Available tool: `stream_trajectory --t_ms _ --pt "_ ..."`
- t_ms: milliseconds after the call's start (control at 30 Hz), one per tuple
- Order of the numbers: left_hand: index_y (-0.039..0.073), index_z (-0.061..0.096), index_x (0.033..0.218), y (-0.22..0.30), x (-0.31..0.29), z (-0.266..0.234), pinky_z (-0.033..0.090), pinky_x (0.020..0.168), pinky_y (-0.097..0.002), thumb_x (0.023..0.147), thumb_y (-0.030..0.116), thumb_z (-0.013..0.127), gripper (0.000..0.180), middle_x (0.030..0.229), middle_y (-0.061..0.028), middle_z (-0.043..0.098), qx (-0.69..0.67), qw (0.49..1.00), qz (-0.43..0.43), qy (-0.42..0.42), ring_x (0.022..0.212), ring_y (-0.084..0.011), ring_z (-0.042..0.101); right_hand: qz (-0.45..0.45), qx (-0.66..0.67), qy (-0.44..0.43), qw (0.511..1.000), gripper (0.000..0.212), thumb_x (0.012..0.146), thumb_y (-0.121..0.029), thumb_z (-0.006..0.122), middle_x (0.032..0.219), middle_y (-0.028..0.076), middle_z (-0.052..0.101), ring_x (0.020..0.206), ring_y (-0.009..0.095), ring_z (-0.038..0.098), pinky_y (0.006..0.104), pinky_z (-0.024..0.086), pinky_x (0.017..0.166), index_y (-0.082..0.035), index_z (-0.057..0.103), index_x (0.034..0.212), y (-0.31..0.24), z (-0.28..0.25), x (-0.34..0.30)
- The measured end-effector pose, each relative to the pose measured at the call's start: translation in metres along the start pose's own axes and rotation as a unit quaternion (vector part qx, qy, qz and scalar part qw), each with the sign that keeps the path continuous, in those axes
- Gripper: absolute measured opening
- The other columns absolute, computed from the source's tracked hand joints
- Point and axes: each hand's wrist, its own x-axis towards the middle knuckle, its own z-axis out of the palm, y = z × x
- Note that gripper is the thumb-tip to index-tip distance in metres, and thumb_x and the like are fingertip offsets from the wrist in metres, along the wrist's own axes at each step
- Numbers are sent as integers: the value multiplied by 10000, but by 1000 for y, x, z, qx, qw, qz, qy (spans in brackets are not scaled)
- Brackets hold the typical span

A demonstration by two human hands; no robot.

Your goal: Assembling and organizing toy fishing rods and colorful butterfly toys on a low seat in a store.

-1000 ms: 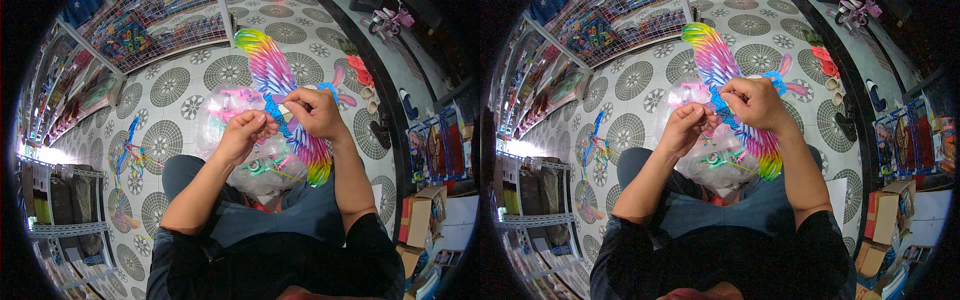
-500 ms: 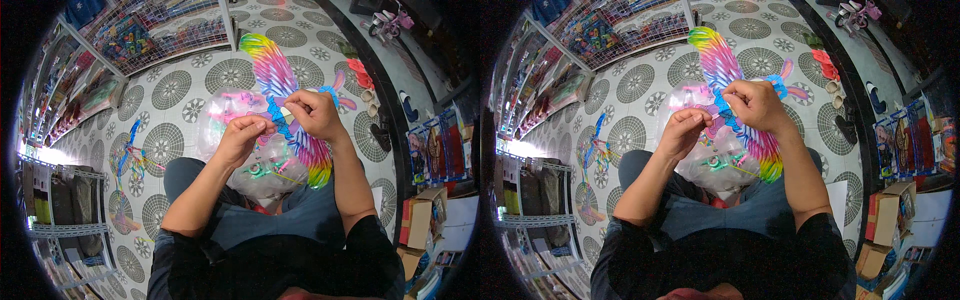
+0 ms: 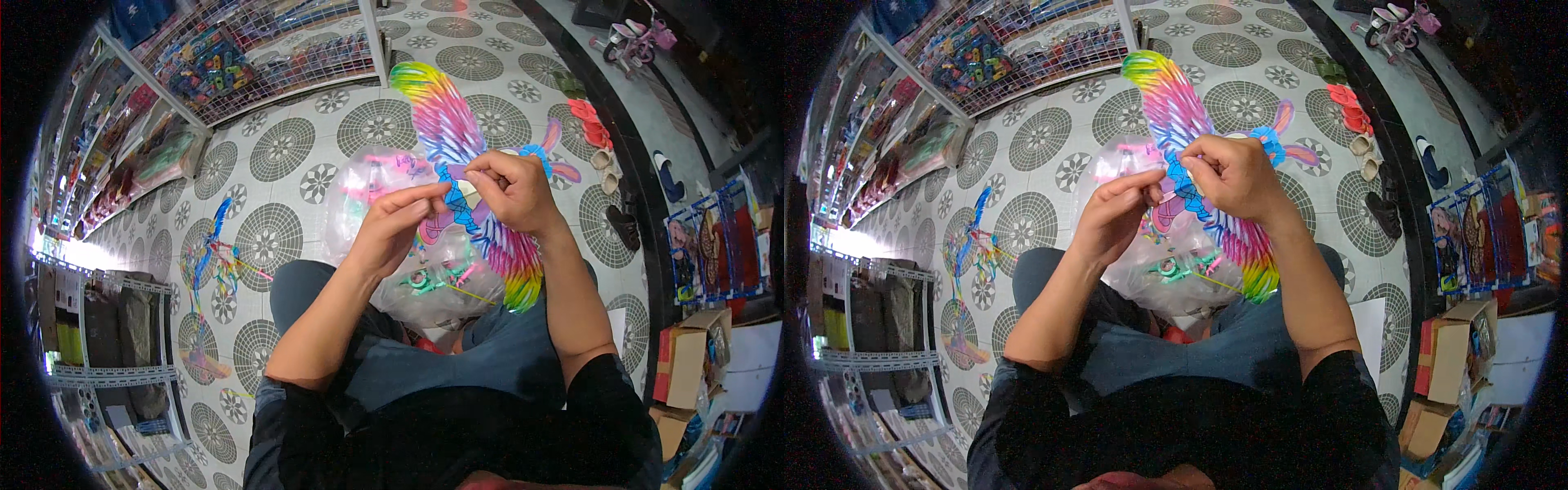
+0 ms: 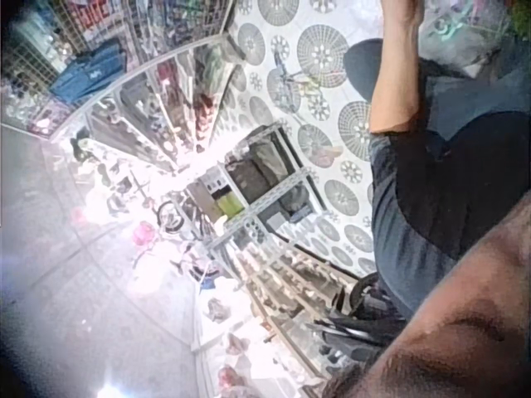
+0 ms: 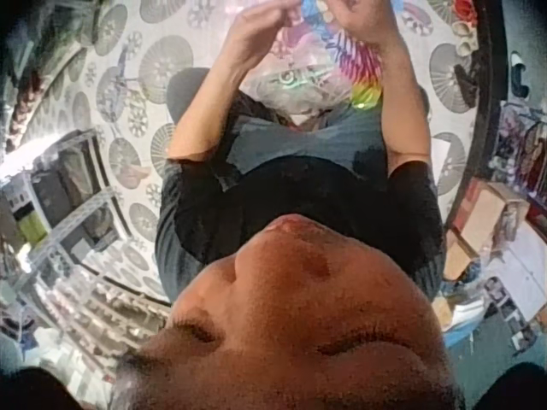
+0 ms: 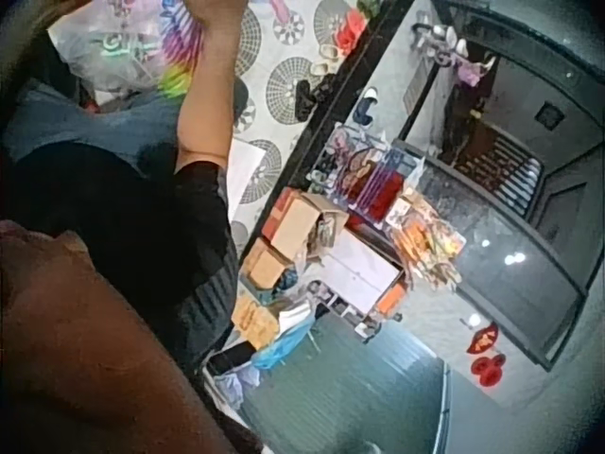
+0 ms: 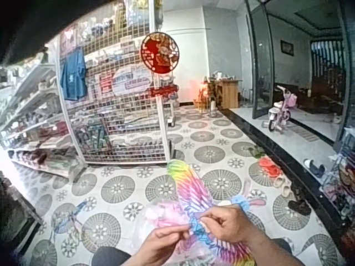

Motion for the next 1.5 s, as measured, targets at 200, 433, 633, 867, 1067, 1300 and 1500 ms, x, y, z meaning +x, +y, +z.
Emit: stream_trajectory --t_ms 200,433,633,867,1067,1300,1500 --pt "76 -74 1494 34 -34 94 193 1061 -584 848 616 516 1028 1484 -345 128 -73 849 124 -508 1324 -475 245 40 13 28 999 55 813 -58 648 524 -32 476 482 23 386 223 286 442 -5 661 817 7 -9 2" --pt "-108 165 1442 48 -54 143 175 956 -692 857 558 558 970 1319 -498 183 -178 853 219 -440 1267 -619 114 27 24 29 999 63 820 -57 646 534 -40 481 495 16 391 217 295 450 5 655 815 6 -11 3" --pt "-48 276 1421 67 -42 104 167 1009 -683 888 551 508 834 1393 -445 186 -14 812 146 -565 1318 -589 146 24 25 26 999 72 792 -83 668 519 32 540 449 71 483 252 363 441 -13 657 806 5 -10 6" --pt "-67 598 1141 39 -19 44 427 953 -380 983 427 345 577 1199 -255 585 -36 998 13 53 1076 -294 591 11 42 13 999 51 820 -45 638 514 -40 435 485 27 368 236 284 450 3 652 809 1 -11 3" --pt "-37 596 1128 21 -2 12 487 904 -377 974 311 438 412 1176 -198 615 -142 973 -65 167 1043 -279 613 8 66 0 998 48 788 -43 666 513 3 503 468 37 439 235 330 435 -1 657 808 -5 -14 1" --pt "44 613 914 -5 -1 -21 481 780 -263 937 176 563 143 901 -78 658 -56 990 -10 127 832 -150 616 2 86 -31 996 44 789 -36 662 529 3 517 479 28 443 229 330 435 -2 658 817 -8 -9 1" --pt "19 637 976 -1 4 8 452 811 -272 961 263 524 270 906 -73 665 56 980 8 189 865 -140 605 15 94 -39 995 42 786 -29 658 534 8 523 486 26 448 226 332 438 -3 658 819 -10 -8 -1"
